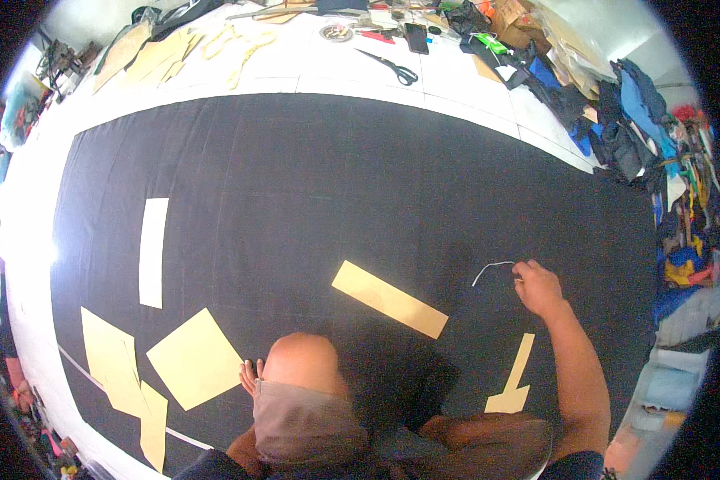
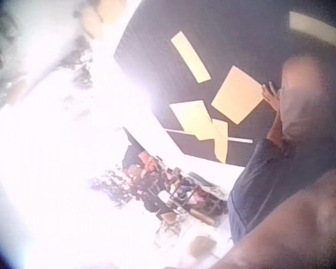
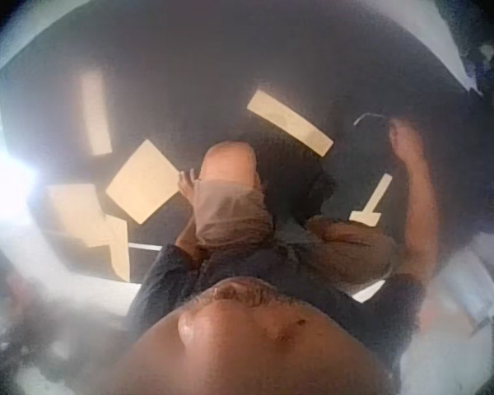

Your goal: The person sits on the floor and uses a pencil to trace the outlines of several cardboard templates onto a large black fabric. The person handles multiple templates of different shapes, positioning them on the fabric and drawing around their edges before moving them aside.

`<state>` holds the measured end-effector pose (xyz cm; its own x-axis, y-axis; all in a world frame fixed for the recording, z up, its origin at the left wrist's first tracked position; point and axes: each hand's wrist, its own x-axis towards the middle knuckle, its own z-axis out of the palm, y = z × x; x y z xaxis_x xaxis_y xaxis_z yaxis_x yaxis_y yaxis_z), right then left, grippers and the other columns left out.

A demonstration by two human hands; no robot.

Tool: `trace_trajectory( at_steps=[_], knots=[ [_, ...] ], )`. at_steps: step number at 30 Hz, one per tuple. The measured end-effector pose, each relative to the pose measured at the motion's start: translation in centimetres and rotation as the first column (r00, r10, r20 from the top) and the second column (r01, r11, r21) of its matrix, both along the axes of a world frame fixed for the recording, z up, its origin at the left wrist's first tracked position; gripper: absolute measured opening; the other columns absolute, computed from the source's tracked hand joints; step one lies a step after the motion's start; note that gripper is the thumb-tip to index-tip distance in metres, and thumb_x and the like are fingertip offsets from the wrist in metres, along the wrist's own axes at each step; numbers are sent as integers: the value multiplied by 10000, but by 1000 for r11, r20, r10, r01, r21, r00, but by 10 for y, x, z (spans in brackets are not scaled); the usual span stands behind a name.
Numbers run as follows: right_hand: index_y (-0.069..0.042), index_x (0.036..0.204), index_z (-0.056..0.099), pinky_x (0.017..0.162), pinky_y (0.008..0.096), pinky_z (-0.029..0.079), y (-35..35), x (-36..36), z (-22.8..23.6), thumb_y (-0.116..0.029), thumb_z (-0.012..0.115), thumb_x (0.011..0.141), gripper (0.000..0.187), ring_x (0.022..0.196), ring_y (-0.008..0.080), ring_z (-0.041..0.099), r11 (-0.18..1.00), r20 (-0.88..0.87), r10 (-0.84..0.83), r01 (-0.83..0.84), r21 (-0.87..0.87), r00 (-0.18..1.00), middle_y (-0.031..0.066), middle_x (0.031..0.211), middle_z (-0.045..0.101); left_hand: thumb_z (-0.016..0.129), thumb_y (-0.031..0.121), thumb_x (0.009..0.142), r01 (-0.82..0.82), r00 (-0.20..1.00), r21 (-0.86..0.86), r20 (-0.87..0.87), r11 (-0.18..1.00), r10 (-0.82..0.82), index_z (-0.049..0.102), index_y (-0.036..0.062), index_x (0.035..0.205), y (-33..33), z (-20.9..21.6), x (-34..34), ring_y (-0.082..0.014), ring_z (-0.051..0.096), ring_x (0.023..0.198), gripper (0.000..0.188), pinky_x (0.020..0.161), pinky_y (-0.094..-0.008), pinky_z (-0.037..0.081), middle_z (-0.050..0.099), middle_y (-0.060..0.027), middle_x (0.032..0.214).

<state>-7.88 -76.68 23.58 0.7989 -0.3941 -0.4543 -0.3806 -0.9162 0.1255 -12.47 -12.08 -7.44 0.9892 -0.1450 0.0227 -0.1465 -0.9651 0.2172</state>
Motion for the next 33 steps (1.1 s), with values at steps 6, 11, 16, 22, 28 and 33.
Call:
trace_trajectory(
  at_steps=[6, 11, 16, 22, 28, 33],
  knots=[
    [-133, 1296, 624, 931, 474, 563, -40, -36, -74, -94, 702, 826, 478, 1114, 362, 664, 992, 18, 81, -83, 96, 997, 119, 1276, 618, 511, 368, 1037, -17, 999, 89, 53, 996, 12, 520, 90, 1403, -15, 16, 8, -407, 394, 1419, 460, 1187, -546, 320, 404, -195, 1515],
    [-149, 1345, 591, 995, 483, 543, -47, -31, -138, -17, 673, 810, 558, 1322, 338, 552, 977, 91, 139, -152, 149, 986, 97, 1413, 548, 553, 329, 1013, -88, 994, 54, -57, 995, 91, 549, 73, 1367, -21, 35, 25, -398, 459, 1356, 437, 1153, -508, 371, 464, -202, 1451],
    [-111, 1113, 612, 819, 475, 591, -92, -55, -208, -156, 687, 869, 259, 1085, 342, 608, 939, 247, 295, -327, 103, 923, 111, 1158, 570, 596, 289, 989, -208, 932, -40, -312, 977, 185, 577, 55, 1331, -45, 95, 67, -390, 524, 1293, 415, 1120, -469, 422, 524, -210, 1386],
    [-61, 1007, 611, 821, 477, 539, -142, -69, -221, -69, 678, 854, 167, 1021, 358, 613, 957, 338, 61, -151, 247, 939, 130, 1019, 558, 656, 272, 952, -39, 875, 78, -479, 996, 72, 607, 48, 1302, -88, 212, 170, -382, 600, 1222, 418, 1080, -443, 481, 603, -223, 1291],
    [-26, 1036, 688, 972, 465, 489, -250, -71, -214, 8, 624, 872, 179, 1078, 387, 632, 895, 637, -447, 314, 317, 629, 183, 1084, 682, 637, 338, 984, 429, 740, 371, -668, 824, -84, 587, 75, 1372, -169, 311, 263, -371, 600, 1261, 471, 1074, -496, 495, 603, -194, 1343],
    [18, 1267, 661, 1052, 437, 474, -334, -81, -199, -134, 636, 945, 357, 1207, 364, 636, 794, 892, -311, 605, 54, 329, 216, 1274, 677, 649, 337, 977, 521, 715, 228, -643, 823, -275, 583, 108, 1394, -240, 248, 273, -362, 562, 1303, 480, 1107, -495, 466, 560, -180, 1405]
  ],
)
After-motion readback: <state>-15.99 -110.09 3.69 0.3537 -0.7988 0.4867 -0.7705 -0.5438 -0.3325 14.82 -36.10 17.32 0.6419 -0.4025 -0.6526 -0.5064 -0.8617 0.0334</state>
